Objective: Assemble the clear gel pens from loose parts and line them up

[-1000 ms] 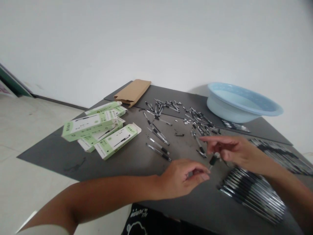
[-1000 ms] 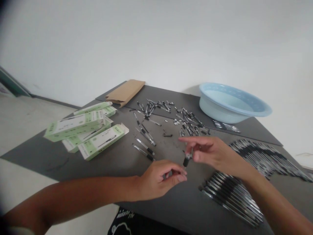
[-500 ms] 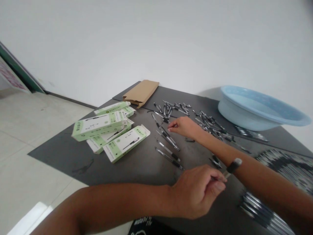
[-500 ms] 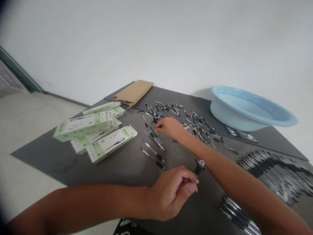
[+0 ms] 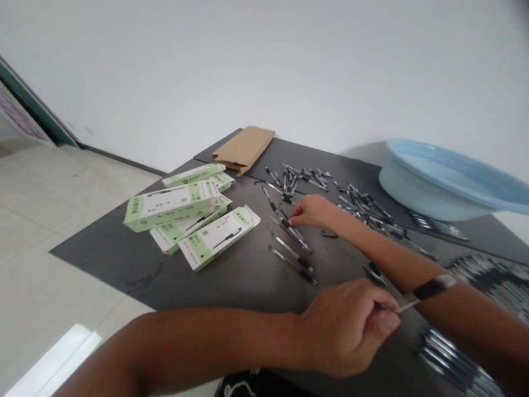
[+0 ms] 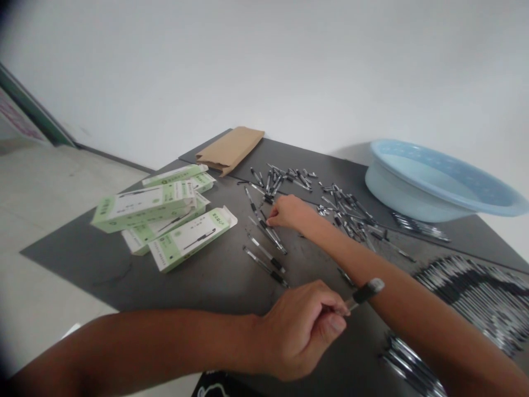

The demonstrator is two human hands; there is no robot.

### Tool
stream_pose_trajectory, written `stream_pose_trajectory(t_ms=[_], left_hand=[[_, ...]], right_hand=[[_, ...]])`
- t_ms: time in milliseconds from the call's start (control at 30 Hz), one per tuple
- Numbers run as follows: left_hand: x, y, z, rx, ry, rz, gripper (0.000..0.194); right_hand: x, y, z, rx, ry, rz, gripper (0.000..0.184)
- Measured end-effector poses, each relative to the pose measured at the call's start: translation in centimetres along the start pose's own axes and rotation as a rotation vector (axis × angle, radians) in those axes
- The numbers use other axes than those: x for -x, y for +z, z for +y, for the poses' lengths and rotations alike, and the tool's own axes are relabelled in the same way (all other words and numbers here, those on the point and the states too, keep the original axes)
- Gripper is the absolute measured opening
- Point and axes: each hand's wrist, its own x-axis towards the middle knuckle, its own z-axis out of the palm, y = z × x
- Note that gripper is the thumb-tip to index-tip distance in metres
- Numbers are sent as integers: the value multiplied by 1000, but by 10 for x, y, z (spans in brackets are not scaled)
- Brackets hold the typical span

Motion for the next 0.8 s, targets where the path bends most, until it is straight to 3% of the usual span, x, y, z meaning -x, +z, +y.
stream_pose_trajectory(t_ms=[267, 467, 600, 667, 800], left_hand=[[2, 0, 2, 6, 1, 62, 16], [2, 0, 2, 12, -16, 68, 16], [4, 0, 3, 27, -43, 88, 16], [4, 0, 3, 33, -71, 98, 17], [5, 0, -1, 49, -145, 100, 19]], right_hand=[[-3, -2, -14, 11, 55, -11, 25], [18, -8, -4, -147, 73, 206, 20], [68, -18, 20, -325, 71, 347, 20], [105, -19, 35, -452, 62, 349, 34], [184, -6, 61, -936, 33, 371, 74]])
